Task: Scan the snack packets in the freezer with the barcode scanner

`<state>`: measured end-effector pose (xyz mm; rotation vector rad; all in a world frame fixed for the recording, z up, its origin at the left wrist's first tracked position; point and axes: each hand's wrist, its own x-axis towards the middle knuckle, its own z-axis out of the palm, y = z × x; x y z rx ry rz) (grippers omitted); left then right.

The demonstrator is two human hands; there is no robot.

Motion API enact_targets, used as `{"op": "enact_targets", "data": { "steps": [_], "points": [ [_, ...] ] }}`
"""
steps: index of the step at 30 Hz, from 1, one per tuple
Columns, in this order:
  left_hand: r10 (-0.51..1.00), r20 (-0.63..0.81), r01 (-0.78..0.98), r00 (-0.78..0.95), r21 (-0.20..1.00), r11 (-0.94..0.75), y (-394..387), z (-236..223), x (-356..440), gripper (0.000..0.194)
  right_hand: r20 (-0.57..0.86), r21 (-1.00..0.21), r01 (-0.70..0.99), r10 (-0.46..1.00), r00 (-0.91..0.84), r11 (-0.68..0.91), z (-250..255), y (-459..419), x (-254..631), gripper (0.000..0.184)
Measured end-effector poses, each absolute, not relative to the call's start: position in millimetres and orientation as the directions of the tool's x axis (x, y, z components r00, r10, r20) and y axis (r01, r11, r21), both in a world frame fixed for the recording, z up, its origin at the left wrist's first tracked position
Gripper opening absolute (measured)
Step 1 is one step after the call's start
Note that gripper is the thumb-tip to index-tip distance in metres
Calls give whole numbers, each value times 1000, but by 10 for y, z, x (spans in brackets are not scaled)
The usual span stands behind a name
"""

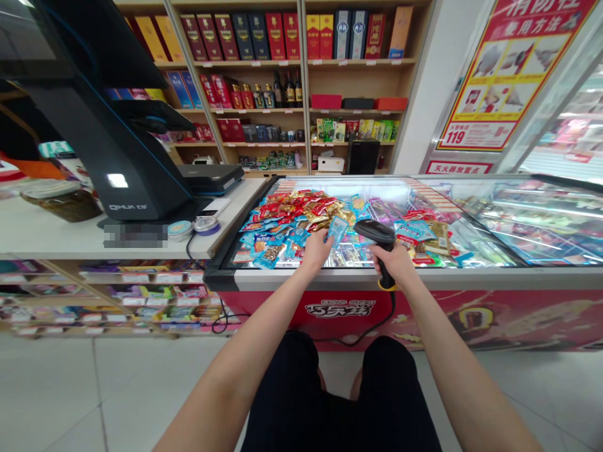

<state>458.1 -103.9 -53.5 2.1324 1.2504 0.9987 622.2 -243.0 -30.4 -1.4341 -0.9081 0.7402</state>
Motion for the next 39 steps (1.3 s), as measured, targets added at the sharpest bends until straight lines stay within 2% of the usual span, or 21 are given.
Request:
{"op": "enact_targets", "data": {
  "steps": [5,11,13,15,18,21,24,30,39],
  "points": [
    [884,269,491,384,751,-442,-1006,-510,4847,12,70,-997,74,826,560,35,-413,-2467,6652,27],
    [899,130,376,418,876,-301,-928,-503,5509,9,76,-997,26,748,659,79,-472,-2556,7116,32],
    [889,93,307,448,918,-250,-937,-478,5773,23,73,-996,10,731,678,91,-442,-2593,7211,32],
    [867,60,275,494,935,-222,-982,-453,6008,47,69,-995,-1,718,693,97,-408,-2632,7276,32],
    [810,50,380,584,865,-327,-1098,-467,6254,69,62,-996,-3,700,711,91,-394,-2684,7335,30],
    [752,97,476,652,719,-506,-1217,-558,6354,68,65,-997,12,706,705,80,-443,-2714,7374,29],
    [728,160,496,666,633,-594,-1282,-655,6334,69,39,-998,-2,711,702,57,-511,-2710,7404,29],
    [718,244,525,652,538,-660,-1263,-631,5993,60,12,-1000,-10,731,682,25,-569,-2627,7338,32],
    [781,445,637,439,459,-620,-996,-533,4959,40,62,-998,20,828,557,61,-471,-2437,6778,30]
  ]
}}
